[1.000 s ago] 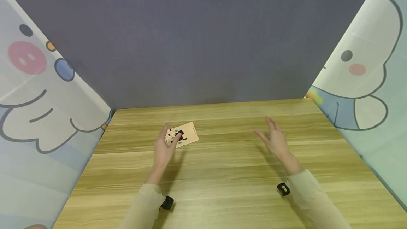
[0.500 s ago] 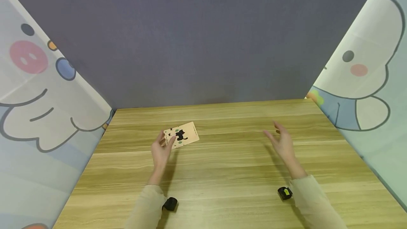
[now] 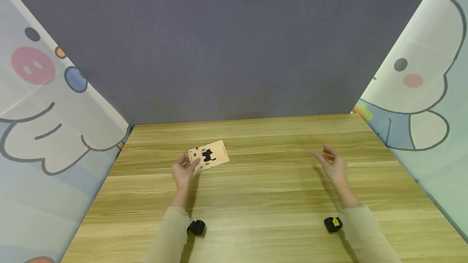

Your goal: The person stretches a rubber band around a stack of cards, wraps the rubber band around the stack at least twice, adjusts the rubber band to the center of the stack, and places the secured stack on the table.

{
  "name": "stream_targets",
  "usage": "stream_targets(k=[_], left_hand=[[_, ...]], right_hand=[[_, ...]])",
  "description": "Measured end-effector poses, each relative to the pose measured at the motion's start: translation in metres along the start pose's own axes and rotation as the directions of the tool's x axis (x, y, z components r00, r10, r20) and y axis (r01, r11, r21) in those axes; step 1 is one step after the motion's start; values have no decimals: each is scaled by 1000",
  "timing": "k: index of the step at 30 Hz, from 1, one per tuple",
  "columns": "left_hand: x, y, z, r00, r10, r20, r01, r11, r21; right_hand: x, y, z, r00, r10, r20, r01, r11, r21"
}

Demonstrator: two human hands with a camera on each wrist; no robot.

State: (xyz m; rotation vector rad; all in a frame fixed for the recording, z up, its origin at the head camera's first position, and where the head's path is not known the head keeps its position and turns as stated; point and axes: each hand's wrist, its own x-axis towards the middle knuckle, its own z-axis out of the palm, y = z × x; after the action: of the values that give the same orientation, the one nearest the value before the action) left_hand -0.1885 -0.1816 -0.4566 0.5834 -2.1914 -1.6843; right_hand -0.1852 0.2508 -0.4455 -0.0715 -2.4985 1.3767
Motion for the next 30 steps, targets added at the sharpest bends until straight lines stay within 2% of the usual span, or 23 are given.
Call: stream_targets(k=[7,13,15,18,24,27,30], left_hand=[[9,1,-2,997,-79,18,79,997,-26],[13,2,-1,992,-123,23,122,992,17],[14,1,0,993,-118,28,116,992,49],[15,0,3,995,-95,29,92,990,103],[16,-3,10,999,-34,9,32,979,201],[15,-2,13,999,-34,-8,35,973,227],[14,0,16,998,-63,-10,63,967,247]], right_hand=[[2,2,-9,1000,30,-9,-30,1000,7],[6,7,-15,994,109,-10,-109,994,-2],[8,8,-16,988,150,-26,-150,989,9],[9,11,-19,985,171,-33,-171,985,12],[13,18,-24,990,136,-42,-137,990,-22],[15,22,-26,988,147,-40,-148,989,-4],[16,25,-28,987,160,-27,-160,987,6]])
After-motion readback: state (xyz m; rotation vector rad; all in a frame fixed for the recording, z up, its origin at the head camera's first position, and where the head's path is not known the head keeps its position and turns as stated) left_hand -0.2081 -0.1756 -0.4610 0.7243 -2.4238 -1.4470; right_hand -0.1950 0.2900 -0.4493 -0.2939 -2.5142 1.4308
